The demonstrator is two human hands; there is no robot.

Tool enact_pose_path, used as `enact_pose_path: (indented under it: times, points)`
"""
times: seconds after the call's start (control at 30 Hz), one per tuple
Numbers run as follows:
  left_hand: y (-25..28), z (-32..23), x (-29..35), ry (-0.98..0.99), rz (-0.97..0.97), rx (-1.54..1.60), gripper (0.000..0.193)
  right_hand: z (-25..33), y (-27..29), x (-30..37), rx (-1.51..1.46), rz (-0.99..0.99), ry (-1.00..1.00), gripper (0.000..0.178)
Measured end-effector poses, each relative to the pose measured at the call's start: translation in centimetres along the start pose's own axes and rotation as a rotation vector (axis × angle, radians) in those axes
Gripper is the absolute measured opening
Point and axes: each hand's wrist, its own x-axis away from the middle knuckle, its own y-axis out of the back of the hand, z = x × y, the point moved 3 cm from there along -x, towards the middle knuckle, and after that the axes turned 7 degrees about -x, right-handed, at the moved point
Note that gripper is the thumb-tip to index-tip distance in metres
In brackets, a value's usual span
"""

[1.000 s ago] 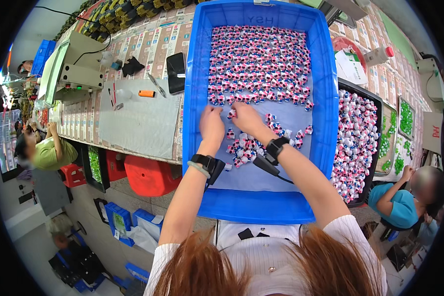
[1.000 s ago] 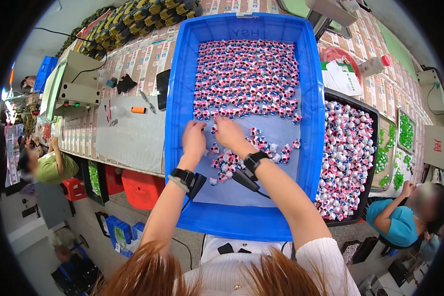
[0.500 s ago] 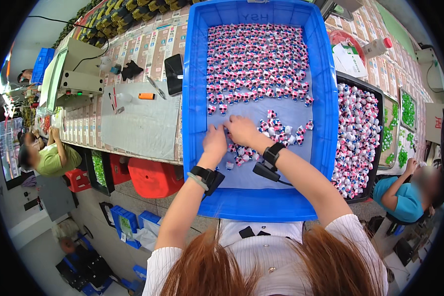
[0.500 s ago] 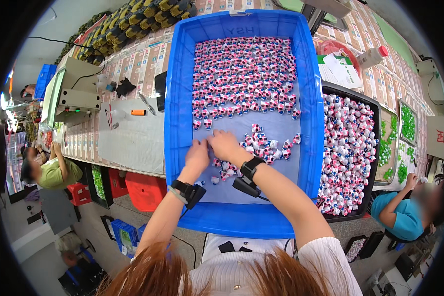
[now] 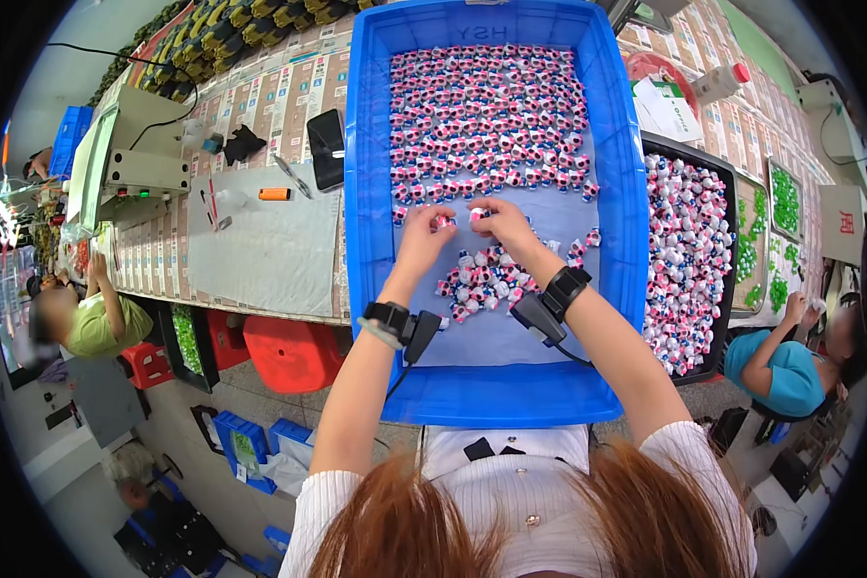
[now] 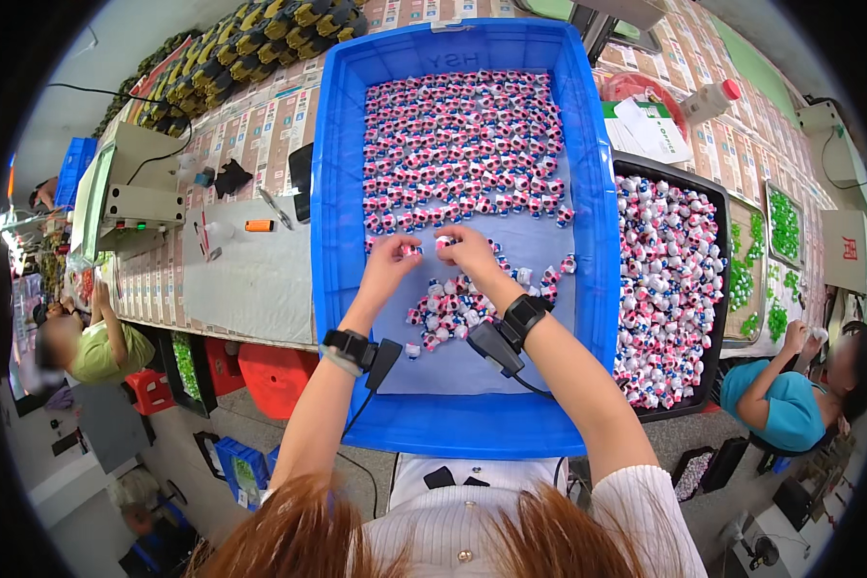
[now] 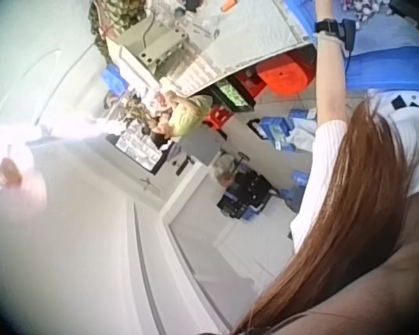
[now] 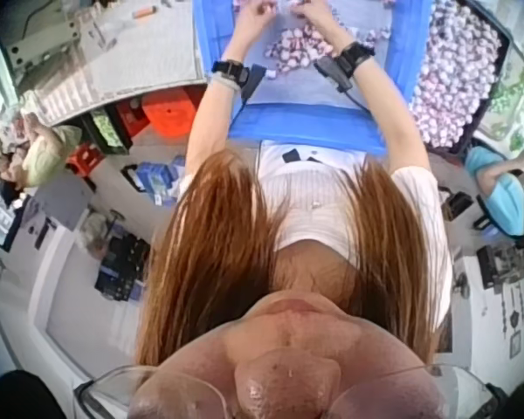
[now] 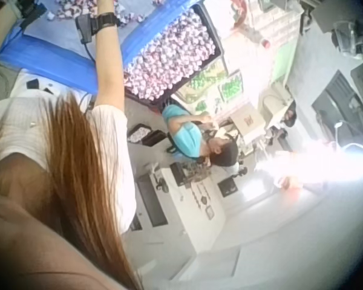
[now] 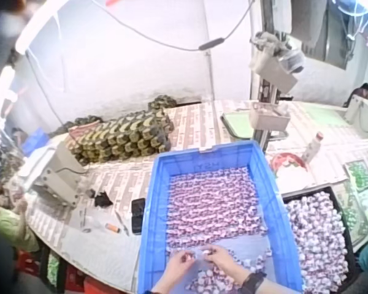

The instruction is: Sorting and manual assembly of small plastic toy parts or components at a factory workbench.

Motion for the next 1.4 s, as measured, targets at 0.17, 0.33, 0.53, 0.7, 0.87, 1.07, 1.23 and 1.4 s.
enact_pose_path:
  times: [0.17,0.33,0.53,0.7,0.87,1.07,1.23,1.4]
  points:
    - [0.0,-1.5,-1.7,-0.338,-0.221,-0.777,0.032,-0.8,-0.2,-1.7,0.29,-0.302,0.084,0.022]
    - [0.1,-0.3,-2.6,-0.336,-0.184,-0.866,0.027,0.0,-3.3,-2.2,0.795,-0.436,0.198,0.032]
    - [-0.4,-1.6,-1.8,-0.382,-0.344,-0.827,0.027,2.3,-2.8,0.0,0.903,-0.409,0.236,0.03]
    - [-5.0,-3.0,-0.5,-0.457,0.105,-0.474,0.015,3.9,4.8,1.2,0.958,-0.368,0.284,0.024]
    - [-8.2,-3.4,-0.1,-0.57,0.1,-0.732,0.019,2.9,4.7,2.1,1.126,-0.017,0.318,0.022]
    - [-8.1,-2.6,-0.6,-0.259,0.143,-0.6,0.022,3.3,5.5,2.4,0.939,-0.258,0.268,0.021]
    - [-4.9,-3.4,-1.4,-0.369,-0.144,-0.484,0.022,4.0,4.6,2.4,0.758,-0.312,0.22,0.022]
    - [-3.9,-3.1,-2.7,-0.414,-0.314,-0.802,0.02,2.1,1.8,-0.8,0.894,-0.296,0.398,0.024]
